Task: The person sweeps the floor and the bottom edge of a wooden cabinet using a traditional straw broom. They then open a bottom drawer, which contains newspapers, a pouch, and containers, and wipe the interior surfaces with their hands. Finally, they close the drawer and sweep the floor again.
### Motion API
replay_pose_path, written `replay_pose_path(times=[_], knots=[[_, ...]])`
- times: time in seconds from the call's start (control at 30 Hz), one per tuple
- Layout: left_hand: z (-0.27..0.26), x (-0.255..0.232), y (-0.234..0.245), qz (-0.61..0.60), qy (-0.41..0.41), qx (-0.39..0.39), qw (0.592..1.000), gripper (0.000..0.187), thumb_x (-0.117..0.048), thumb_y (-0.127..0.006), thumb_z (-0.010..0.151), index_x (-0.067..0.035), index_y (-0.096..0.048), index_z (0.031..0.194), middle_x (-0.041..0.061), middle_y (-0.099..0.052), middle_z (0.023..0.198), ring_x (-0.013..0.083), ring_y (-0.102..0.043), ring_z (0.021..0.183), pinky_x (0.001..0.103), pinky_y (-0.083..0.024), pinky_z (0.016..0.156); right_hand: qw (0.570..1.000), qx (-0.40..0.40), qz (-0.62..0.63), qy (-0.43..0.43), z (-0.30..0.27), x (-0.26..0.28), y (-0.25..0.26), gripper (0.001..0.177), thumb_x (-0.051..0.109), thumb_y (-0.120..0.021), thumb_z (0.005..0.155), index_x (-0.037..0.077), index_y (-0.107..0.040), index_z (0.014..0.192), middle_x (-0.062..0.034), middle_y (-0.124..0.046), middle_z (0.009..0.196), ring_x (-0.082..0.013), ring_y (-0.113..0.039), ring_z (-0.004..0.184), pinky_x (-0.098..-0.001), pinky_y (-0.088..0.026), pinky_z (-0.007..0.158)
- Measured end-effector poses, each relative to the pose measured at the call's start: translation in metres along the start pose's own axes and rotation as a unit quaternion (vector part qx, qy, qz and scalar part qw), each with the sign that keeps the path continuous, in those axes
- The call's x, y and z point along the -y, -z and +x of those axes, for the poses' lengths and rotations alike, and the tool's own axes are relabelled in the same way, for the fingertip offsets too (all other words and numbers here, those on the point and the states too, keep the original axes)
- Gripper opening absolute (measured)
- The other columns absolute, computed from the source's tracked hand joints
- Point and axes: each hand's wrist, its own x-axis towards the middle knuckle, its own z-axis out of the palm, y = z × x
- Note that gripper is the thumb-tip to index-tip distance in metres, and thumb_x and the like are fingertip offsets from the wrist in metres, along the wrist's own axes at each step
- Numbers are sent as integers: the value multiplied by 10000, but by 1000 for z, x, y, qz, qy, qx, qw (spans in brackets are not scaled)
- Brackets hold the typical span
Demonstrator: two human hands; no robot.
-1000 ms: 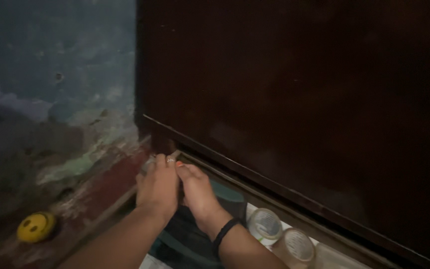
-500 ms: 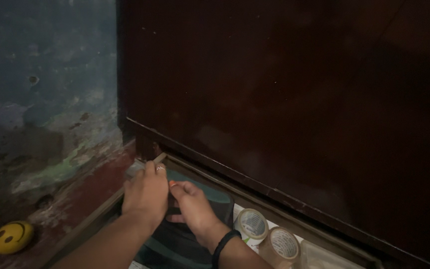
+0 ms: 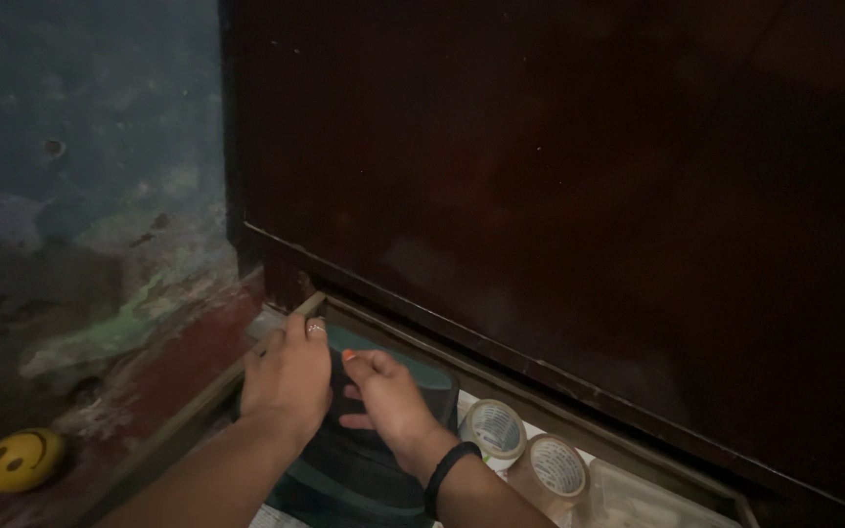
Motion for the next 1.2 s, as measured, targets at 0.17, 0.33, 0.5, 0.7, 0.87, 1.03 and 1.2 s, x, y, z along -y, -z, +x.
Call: replay_pose_path(times=[0.17, 0.33, 0.5, 0.7, 0.87, 1.03, 1.2], knots=[[-2, 0, 4, -15, 8, 19, 1000, 760, -159, -767, 881, -110, -334, 1503, 73, -340, 1532, 239, -401, 1417, 463, -418, 1115, 1000, -4, 5, 0, -2, 0, 1, 577, 451, -467, 1001, 79, -506, 1441, -113, -532, 1468, -252, -535, 1346, -416, -575, 1013], [-4, 3, 4, -11, 1, 19, 1000, 711, -167, -763, 887, -89, -373, 1476, 71, -389, 1499, 241, -430, 1401, 460, -424, 1119, 1000, -1, -4, -5, -3, -1, 2, 587, 457, -468, 999, 78, -505, 1446, -117, -544, 1449, -246, -548, 1332, -407, -584, 1005], [-4, 4, 5, -5, 3, 20, 1000, 699, -153, -753, 890, -87, -379, 1477, 79, -409, 1475, 237, -467, 1370, 459, -457, 1080, 1000, -7, -13, -12, 0, -3, 3, 578, 455, -460, 1006, 87, -504, 1449, -116, -548, 1432, -241, -553, 1314, -397, -581, 1001], [-4, 7, 7, -4, -1, 10, 1000, 654, -135, -742, 892, -89, -409, 1453, 79, -424, 1453, 242, -485, 1354, 465, -466, 1063, 1000, -13, -1, 5, 4, -7, 3, 564, 436, -489, 991, 81, -527, 1427, -106, -571, 1402, -237, -563, 1283, -403, -587, 980], [-6, 6, 10, -5, 1, 15, 1000, 690, -153, -770, 871, -79, -408, 1453, 93, -418, 1451, 260, -484, 1356, 466, -460, 1072, 1000, -15, 0, 6, 2, -6, 2, 553, 431, -497, 990, 80, -542, 1414, -105, -581, 1375, -232, -567, 1264, -403, -589, 974], [-7, 6, 9, -21, -4, -9, 1000, 668, -132, -763, 866, -94, -424, 1440, 85, -425, 1432, 264, -484, 1350, 494, -437, 1086, 1000, -19, -11, 7, -2, -1, 3, 550, 453, -483, 997, 101, -525, 1417, -107, -585, 1359, -216, -566, 1264, -390, -581, 982], [-6, 3, 13, -3, -2, 2, 1000, 667, -162, -772, 873, -88, -427, 1439, 90, -427, 1423, 262, -482, 1354, 493, -446, 1079, 1000, -21, -4, 12, -3, 1, 3, 537, 430, -499, 986, 96, -540, 1404, -89, -590, 1345, -224, -574, 1245, -399, -589, 979]])
